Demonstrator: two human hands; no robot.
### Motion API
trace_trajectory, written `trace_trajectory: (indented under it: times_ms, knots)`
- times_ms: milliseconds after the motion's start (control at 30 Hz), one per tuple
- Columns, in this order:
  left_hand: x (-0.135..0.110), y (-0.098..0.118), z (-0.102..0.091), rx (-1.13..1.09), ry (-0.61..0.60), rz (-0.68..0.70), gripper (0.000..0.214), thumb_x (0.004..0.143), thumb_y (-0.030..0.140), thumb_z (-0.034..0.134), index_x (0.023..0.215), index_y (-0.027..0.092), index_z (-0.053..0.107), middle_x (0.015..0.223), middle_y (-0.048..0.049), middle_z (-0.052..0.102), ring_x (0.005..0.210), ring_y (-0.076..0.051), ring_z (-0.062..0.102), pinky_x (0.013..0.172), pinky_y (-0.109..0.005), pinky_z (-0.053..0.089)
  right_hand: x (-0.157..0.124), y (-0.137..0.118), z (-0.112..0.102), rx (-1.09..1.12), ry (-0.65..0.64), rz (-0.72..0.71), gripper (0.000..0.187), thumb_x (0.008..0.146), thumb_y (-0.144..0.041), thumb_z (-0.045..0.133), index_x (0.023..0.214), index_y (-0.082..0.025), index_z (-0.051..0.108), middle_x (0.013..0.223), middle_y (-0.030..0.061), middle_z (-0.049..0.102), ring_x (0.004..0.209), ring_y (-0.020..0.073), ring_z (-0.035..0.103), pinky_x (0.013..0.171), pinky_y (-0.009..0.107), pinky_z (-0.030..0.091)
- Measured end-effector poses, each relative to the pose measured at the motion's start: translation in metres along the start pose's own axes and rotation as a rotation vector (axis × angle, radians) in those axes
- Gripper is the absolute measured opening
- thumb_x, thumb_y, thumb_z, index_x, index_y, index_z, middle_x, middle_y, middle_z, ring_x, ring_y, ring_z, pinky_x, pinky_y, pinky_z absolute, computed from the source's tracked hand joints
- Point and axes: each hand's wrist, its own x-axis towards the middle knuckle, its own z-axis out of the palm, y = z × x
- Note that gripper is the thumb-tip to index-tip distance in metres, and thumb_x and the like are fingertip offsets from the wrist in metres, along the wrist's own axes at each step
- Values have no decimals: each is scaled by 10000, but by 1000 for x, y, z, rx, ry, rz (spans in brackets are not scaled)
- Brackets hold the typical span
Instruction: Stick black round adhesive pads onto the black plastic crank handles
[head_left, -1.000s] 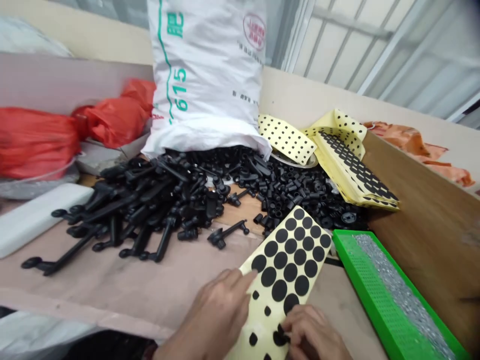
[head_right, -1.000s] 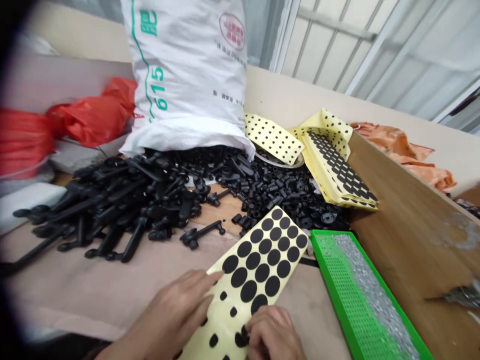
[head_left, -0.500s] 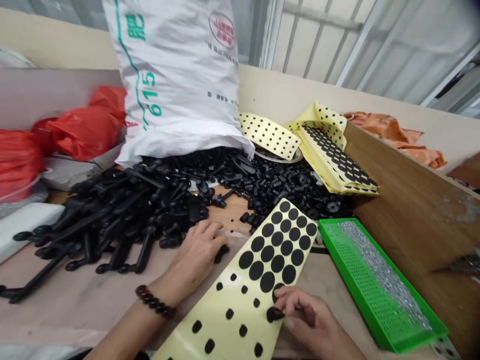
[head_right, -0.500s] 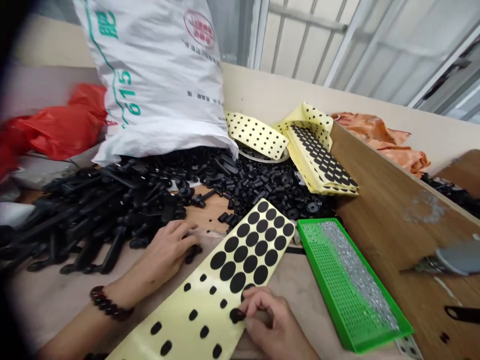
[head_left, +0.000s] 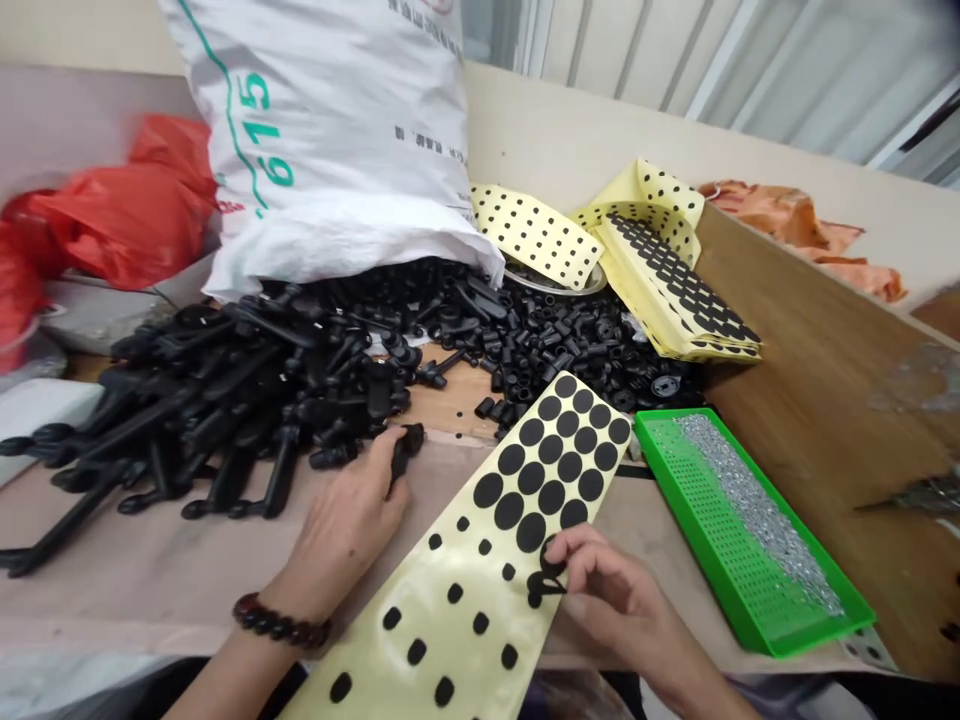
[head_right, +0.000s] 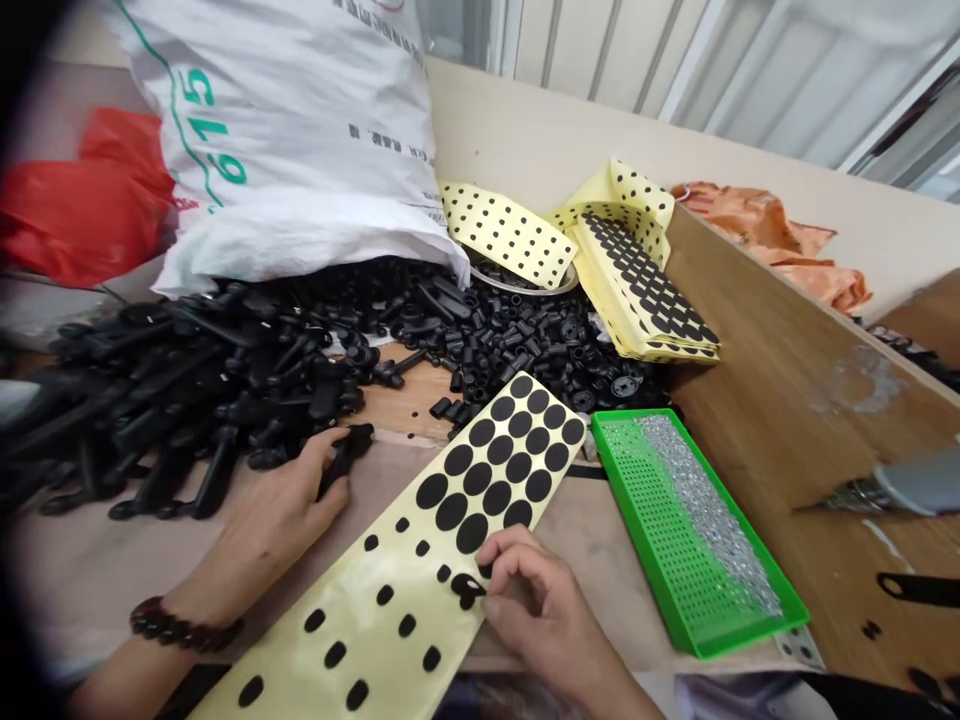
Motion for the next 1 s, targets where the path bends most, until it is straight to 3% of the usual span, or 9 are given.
trace_trajectory:
  times_ms: [100,233,433,600,1000]
  knots:
    - [6,-5,-6,-216,-62,-11,451,809,234,396,1260,214,397,729,10,563,710,-216,586,628,-287,399,9,-7,3,136,-13,43,203,739,-360,664,670,-200,558,985,69,586,911,221,552,795,340,440]
    - [12,-4,-12,-456,-132,-48,359,722,177,414,1067,202,509,652,30,530,611,-177,530,557,-265,337,30,-16,13,294,-42,62,215,697,-370,697,668,-198,571,1052,68,575,953,224,529,780,311,426]
    - [-10,24,-16,-1224,-484,-82,440,611,190,525,1049,157,508,786,-12,624,556,-106,492,544,-236,379,55,-32,25,408,-45,66,219,652,-349,717,645,-188,568,1094,74,568,960,234,524,783,317,406]
    - [-22,39,-12,-1314,-526,-119,448,608,196,545,1051,136,541,793,-22,641,573,-101,461,487,-200,355,56,-34,25,457,-35,85,202,643,-329,716,634,-188,572,1088,71,572,995,247,516,842,340,379]
    - [-27,45,-9,-1355,-495,-160,491,588,210,549,1075,156,579,929,-43,668,695,-140,519,531,-208,397,54,-29,28,481,-39,114,184,648,-296,704,612,-184,563,1068,71,578,996,239,513,804,304,395]
